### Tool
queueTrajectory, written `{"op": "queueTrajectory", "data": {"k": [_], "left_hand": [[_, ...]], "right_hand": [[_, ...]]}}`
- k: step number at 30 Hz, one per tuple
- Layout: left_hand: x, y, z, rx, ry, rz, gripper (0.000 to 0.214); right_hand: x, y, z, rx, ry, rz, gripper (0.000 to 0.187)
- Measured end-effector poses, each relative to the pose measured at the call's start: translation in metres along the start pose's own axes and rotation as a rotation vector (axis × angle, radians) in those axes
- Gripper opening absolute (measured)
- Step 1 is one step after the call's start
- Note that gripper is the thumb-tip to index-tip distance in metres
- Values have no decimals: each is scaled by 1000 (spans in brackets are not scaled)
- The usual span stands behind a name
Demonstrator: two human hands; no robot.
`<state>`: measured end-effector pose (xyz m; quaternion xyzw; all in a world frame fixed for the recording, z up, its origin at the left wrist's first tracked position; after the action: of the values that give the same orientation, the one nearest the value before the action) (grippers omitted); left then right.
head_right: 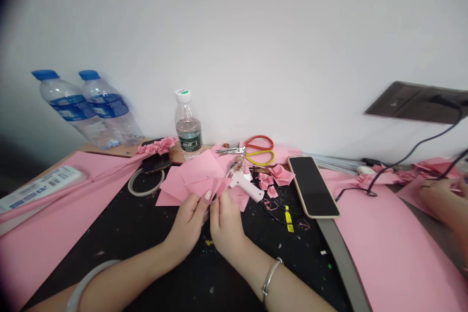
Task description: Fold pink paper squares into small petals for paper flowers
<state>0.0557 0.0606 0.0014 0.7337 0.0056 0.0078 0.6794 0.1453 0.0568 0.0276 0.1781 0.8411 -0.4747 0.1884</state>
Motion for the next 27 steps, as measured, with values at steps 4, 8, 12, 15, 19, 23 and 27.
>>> {"op": "queueTrajectory", "data": {"k": [4,8,12,15,19,23,27], "left_hand": [[0,-2,0,-31,-4,66,27],[-3,2,-3,-48,17,169,20],[-2,6,-10,-67,-3,320,18],[-5,10,-16,-6,-12,347,15],[-13,8,-21,-10,55,317,20],[-20,5,-25,-24,105,297,26],[-20,2,-27,-38,97,358,38]], "right_hand": [[-1,4,2,14,3,11,17],[-1,7,0,38,-31,-31,17],[0,10,-2,43,-64,-72,16],[0,18,-2,104,-61,-102,21],[2,23,-2,180,-81,-202,24],[3,24,-1,244,-102,-446,16],[-4,32,-3,340,6,-590,18]]}}
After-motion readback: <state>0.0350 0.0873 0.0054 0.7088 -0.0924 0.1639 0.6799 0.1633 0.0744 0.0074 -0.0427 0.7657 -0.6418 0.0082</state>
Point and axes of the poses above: each hand's wrist, its own z-axis away from the middle knuckle, its own x-axis out of the palm, y = z × x, the point moved 8 cm from there along -z, towards the middle knuckle, and after that the axes turned 3 degrees about z, right-handed, at the moved point
